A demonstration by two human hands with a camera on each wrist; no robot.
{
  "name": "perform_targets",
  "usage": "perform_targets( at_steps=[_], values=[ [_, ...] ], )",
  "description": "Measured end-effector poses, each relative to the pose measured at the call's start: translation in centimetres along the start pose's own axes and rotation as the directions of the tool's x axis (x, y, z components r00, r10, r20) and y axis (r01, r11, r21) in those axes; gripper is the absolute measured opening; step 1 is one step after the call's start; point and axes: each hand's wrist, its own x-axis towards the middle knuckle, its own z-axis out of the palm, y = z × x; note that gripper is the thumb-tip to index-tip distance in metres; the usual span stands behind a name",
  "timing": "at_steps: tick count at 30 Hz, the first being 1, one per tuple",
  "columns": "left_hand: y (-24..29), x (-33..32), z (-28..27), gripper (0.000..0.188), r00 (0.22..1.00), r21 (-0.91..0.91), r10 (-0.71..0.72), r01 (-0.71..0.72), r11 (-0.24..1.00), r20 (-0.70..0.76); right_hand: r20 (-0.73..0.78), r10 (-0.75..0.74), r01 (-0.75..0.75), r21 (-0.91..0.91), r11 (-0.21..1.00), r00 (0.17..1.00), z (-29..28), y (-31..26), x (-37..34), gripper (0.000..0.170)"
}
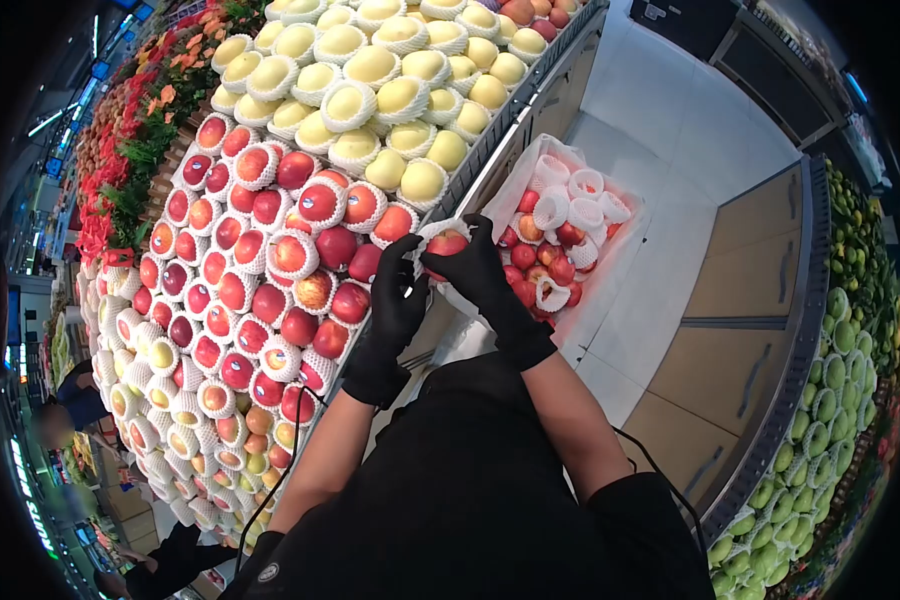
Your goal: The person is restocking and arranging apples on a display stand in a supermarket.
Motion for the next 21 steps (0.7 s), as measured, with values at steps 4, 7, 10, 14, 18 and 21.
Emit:
perform_targets(
  at_steps=[4,7,10,14,18,21],
  values=[
    [0.4,0.2,-0.4,0.075,0.975,-0.199,-0.220,0.223,0.954,0.037,0.035,0.034,-0.039,0.166,0.985,0.999,-1.2,-2.6,-0.6,0.092],
    [1.7,1.3,-1.3,0.071,0.944,-0.408,-0.257,0.323,0.854,0.209,0.120,-0.026,-0.001,0.221,0.975,0.992,-1.2,-3.1,-0.7,0.078],
    [1.7,1.4,-1.5,0.060,0.911,-0.494,-0.312,0.408,0.768,0.269,0.124,-0.033,-0.004,0.282,0.959,0.992,-0.8,-1.2,0.2,0.061],
    [0.1,0.7,-1.9,0.054,0.848,-0.663,-0.395,0.524,0.535,0.352,0.188,0.019,-0.089,0.371,0.924,0.982,-2.1,-1.7,0.1,0.042],
    [1.3,0.6,-2.5,0.058,0.844,-0.744,-0.384,0.520,0.420,0.374,0.179,-0.002,-0.033,0.188,0.982,0.984,-2.3,-2.7,0.2,0.033],
    [2.7,0.7,-2.8,0.063,0.868,-0.631,-0.355,0.497,0.595,0.348,-0.072,-0.168,0.165,-0.048,0.985,0.983,-1.5,-2.6,0.6,0.027]
  ],
)
